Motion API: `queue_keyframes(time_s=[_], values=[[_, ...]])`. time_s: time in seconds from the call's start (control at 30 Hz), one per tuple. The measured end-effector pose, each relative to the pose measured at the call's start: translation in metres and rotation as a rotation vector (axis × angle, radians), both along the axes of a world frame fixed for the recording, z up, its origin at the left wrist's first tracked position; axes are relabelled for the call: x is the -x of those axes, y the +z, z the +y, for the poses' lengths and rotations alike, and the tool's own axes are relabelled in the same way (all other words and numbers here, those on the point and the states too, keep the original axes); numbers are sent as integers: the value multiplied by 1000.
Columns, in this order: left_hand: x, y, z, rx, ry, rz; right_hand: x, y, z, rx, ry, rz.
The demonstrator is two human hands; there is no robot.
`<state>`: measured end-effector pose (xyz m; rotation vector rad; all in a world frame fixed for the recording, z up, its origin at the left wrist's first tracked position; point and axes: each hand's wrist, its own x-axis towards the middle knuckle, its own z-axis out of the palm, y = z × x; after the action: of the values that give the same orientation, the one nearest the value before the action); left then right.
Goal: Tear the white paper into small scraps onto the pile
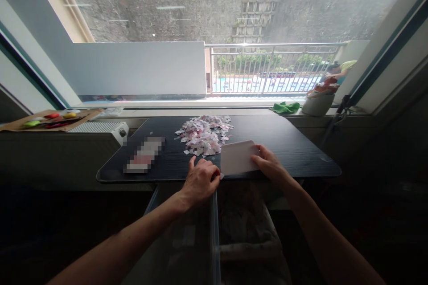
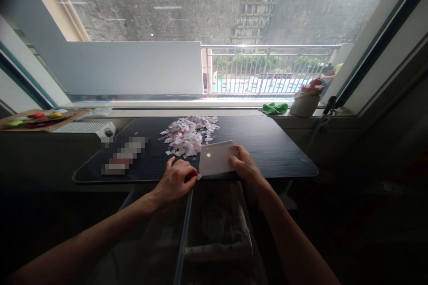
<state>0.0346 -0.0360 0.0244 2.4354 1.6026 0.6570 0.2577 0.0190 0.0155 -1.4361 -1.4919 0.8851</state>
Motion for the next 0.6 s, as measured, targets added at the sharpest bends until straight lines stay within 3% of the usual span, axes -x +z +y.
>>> queue_keyframes(time_s=[0.17,0.27,0.37,0.6], values=[[-3,2,-9,9,-98,-26,-12,11,-13,15,8,-26],[4,7,-10,-17,-108,-27,-18,16,-18,-49,-52,-77],[23,9,-1,-56,-9,-10,-15,15,-17,-118,-124,-89],[84,0,30,-190,317,42,12,-6,-9,-118,-53,19]])
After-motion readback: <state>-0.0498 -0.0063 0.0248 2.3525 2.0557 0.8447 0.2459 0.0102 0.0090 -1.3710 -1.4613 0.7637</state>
